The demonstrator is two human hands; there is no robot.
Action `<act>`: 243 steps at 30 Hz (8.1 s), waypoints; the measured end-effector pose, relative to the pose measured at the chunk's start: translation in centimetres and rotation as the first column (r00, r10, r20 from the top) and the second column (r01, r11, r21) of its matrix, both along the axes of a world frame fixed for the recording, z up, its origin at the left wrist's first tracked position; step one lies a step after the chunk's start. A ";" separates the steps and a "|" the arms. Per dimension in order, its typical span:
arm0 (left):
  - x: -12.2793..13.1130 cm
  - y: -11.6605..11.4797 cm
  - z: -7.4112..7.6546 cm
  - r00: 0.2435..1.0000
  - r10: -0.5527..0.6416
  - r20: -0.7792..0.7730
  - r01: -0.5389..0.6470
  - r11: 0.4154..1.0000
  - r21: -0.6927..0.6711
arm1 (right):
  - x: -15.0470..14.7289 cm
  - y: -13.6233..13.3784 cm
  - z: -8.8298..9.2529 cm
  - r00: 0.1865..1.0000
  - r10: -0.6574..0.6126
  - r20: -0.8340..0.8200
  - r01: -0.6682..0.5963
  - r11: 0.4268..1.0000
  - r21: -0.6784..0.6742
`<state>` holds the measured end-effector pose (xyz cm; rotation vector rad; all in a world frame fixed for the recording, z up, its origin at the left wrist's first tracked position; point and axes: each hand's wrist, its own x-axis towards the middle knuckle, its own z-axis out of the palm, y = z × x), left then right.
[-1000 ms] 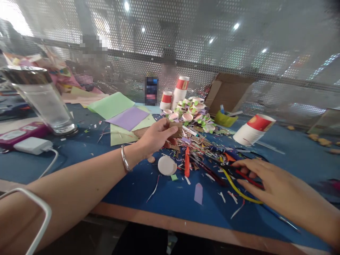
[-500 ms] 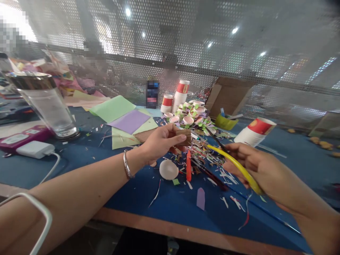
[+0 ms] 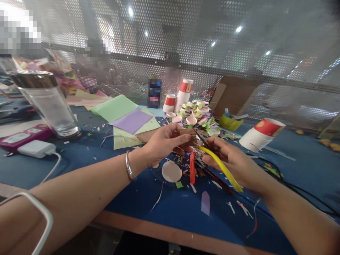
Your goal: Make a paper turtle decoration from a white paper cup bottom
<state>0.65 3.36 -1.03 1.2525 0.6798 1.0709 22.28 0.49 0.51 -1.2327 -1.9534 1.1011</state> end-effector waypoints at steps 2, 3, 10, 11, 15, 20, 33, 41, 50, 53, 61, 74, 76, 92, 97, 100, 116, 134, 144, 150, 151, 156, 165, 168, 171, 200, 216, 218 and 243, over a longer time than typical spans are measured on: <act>0.1 -0.1 -0.1 1.000 -0.004 -0.013 0.004 1.000 -0.005 | 0.0 0.0 -0.3 0.999 0.042 0.026 -0.041 0.999 -0.028; 0.2 -0.2 -0.1 1.000 -0.015 -0.014 0.015 1.000 -0.011 | 0.0 0.0 -0.4 0.998 0.053 0.036 -0.052 0.998 -0.027; 0.5 -0.6 -0.3 0.992 -0.120 0.027 0.121 0.992 -0.043 | 0.2 -0.5 -0.2 0.995 0.038 0.097 -0.040 0.999 0.018; 0.5 -0.6 -0.3 0.991 -0.129 0.029 0.130 0.991 -0.042 | 0.2 -0.5 -0.1 0.995 0.042 0.091 -0.044 0.999 0.021; 0.6 -0.6 -0.3 0.988 -0.146 0.051 0.148 0.988 -0.035 | 0.5 -0.7 0.1 0.996 0.054 0.074 -0.057 0.998 0.040; 0.6 -0.6 -0.2 0.985 -0.170 0.037 0.171 0.985 -0.025 | 0.8 -1.0 0.0 0.991 0.035 0.126 -0.044 0.996 0.072; 0.7 -0.7 0.0 0.987 -0.151 0.060 0.155 0.986 -0.065 | 1.1 -1.3 -0.2 0.970 -0.012 0.241 -0.013 0.995 0.099; 0.7 -0.8 0.1 0.985 -0.166 0.050 0.168 0.985 -0.047 | 0.4 -2.0 0.0 0.976 -0.054 0.211 0.028 0.992 0.123; 0.9 -0.5 -0.5 0.985 -0.166 0.053 0.168 0.985 -0.033 | 0.6 -1.7 -0.4 0.979 -0.008 0.203 -0.003 0.999 0.052; 1.1 -0.3 -0.9 0.980 -0.193 0.046 0.194 0.981 -0.015 | 0.6 -1.9 -0.4 0.981 -0.032 0.192 0.021 0.998 0.059; 0.9 -0.6 -0.3 0.989 -0.146 0.032 0.146 0.989 0.004 | 0.8 -1.5 -0.5 0.981 -0.020 0.193 0.005 0.997 0.076; 0.9 -0.6 -0.2 0.991 -0.135 -0.019 0.136 0.990 0.028 | 1.0 -1.7 -0.5 0.964 -0.033 0.265 0.000 0.992 0.124; 0.9 -0.5 -0.2 0.992 -0.115 -0.042 0.117 0.992 0.039 | 0.8 -1.7 -0.4 0.964 -0.031 0.264 0.001 0.994 0.111; 1.0 -0.9 0.1 0.998 -0.066 0.002 0.066 0.998 -0.022 | 0.3 -1.9 -0.4 0.985 -0.075 0.154 0.066 0.996 0.062; 1.1 -1.0 0.0 0.995 -0.104 -0.005 0.104 0.994 0.018 | 0.1 -2.1 -0.3 0.989 -0.079 0.128 0.077 0.997 0.020; 1.1 -0.9 0.0 0.993 -0.116 0.002 0.116 0.993 0.037 | 0.3 -2.1 -0.4 0.985 -0.053 0.164 0.045 0.998 0.054; 1.2 -0.8 0.1 0.996 -0.085 0.031 0.086 0.996 -0.010 | 0.0 -2.3 -0.4 0.987 -0.090 0.134 0.080 0.994 0.073; 1.6 -1.1 0.1 0.996 -0.016 0.084 0.023 0.996 -0.088 | -0.7 -3.1 0.1 0.979 -0.183 0.090 0.179 0.983 0.050; 1.7 -1.1 0.0 0.994 -0.019 0.103 0.029 0.995 -0.094 | -0.9 -3.1 0.0 0.979 -0.189 0.075 0.187 0.982 0.034; 1.8 -1.2 0.3 0.989 0.016 0.148 0.008 0.987 -0.159 | -1.0 -3.2 0.0 0.978 -0.195 0.073 0.191 0.980 0.050; 1.7 -1.1 0.3 0.986 0.021 0.167 0.006 0.987 -0.159 | -1.0 -3.2 0.0 0.979 -0.194 0.066 0.191 0.980 0.048; 1.6 -0.9 0.2 0.977 0.032 0.209 -0.002 0.990 -0.140 | -1.0 -3.0 0.1 0.976 -0.204 0.073 0.202 0.979 0.038; 1.8 -1.1 0.2 0.980 0.030 0.197 -0.014 0.997 -0.082 | -1.3 -3.6 0.3 0.976 -0.209 0.059 0.205 0.976 0.068; 1.7 -1.3 0.3 0.986 0.041 0.163 -0.029 0.997 -0.071 | -1.5 -3.7 0.5 0.971 -0.228 0.077 0.222 0.972 0.081; 1.6 -1.3 0.4 0.988 0.035 0.149 -0.023 0.996 -0.081 | -1.5 -3.7 0.5 0.971 -0.230 0.071 0.225 0.972 0.073; 1.7 -0.9 -0.1 0.988 0.080 0.134 -0.074 0.996 -0.047 | 0.5 -1.9 -0.3 0.982 -0.067 0.175 0.042 0.988 0.147; 1.7 -1.2 -0.6 0.995 -0.097 -0.023 0.098 0.993 0.065 | 0.7 -2.2 -0.3 0.980 -0.034 0.196 0.008 0.991 0.131; 1.7 -1.2 -0.5 0.994 -0.111 -0.015 0.111 0.992 0.054 | 0.6 -2.4 -0.2 0.978 -0.044 0.205 0.016 0.991 0.134; 1.6 -1.1 0.0 0.992 -0.119 0.030 0.120 0.992 -0.033 | 0.4 -2.7 -0.1 0.982 -0.092 0.165 0.070 0.989 0.132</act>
